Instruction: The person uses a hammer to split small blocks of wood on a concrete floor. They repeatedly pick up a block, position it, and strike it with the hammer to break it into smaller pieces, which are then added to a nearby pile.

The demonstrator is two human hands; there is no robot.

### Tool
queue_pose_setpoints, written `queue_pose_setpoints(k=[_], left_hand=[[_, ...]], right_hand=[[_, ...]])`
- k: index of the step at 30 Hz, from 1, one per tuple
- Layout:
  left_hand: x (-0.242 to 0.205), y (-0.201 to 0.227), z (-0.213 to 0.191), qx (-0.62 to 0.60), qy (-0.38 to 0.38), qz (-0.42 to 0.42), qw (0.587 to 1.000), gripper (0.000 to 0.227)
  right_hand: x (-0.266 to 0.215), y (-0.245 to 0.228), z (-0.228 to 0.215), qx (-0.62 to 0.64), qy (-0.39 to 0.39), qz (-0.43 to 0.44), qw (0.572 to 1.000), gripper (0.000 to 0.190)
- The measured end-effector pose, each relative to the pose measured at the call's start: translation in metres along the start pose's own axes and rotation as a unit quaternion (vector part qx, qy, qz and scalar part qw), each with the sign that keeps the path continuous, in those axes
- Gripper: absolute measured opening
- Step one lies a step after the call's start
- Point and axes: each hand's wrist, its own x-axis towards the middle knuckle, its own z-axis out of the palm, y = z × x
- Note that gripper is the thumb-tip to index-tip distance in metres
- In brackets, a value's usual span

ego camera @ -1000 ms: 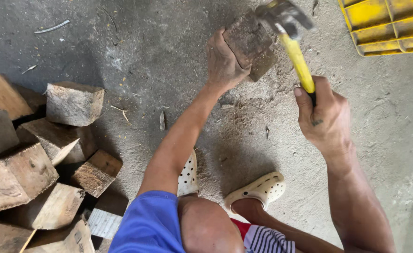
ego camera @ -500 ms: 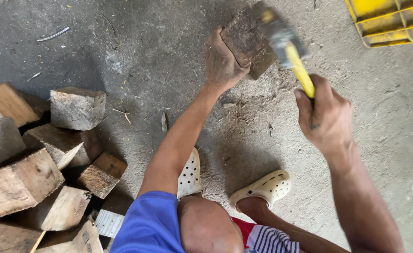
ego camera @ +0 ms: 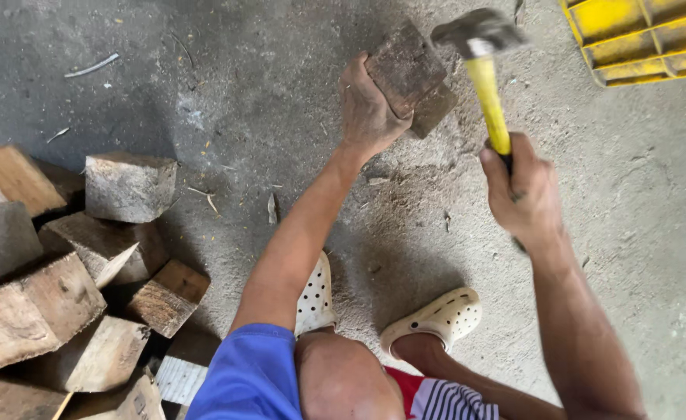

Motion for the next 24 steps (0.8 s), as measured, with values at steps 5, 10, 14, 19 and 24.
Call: queue_pose_setpoints(k=[5, 10, 14, 19, 24], left_hand=[[0.002, -0.001, -0.005, 0.002, -0.018, -0.007, 1.000, 0.144], [0.001, -0.003, 0.000, -0.007, -0.012, -0.008, 1.000, 0.145], [-0.004, -0.001, -0.002, 0.005, -0.022, -0.018, 1.000, 0.142], [0.010, -0.005, -0.019, -0.149, -0.040, -0.129, 0.980, 0.130], [0.010, 0.001, -0.009, -0.025, -0.037, -0.048, 0.998, 0.140]], right_hand=[[-0.038, -0.022, -0.016, 0.301, 0.148, -0.046, 0.941, 0.026], [-0.046, -0.007, -0.017, 0.376, 0.284, -0.132, 0.872, 0.039], [-0.023, 0.023, 0.025, 0.224, 0.283, -0.181, 0.915, 0.037], [-0.028, 0.009, 0.061, 0.133, 0.019, 0.060, 0.989, 0.021], [-0.030, -0.002, 0.038, 0.246, 0.134, -0.024, 0.960, 0.015]])
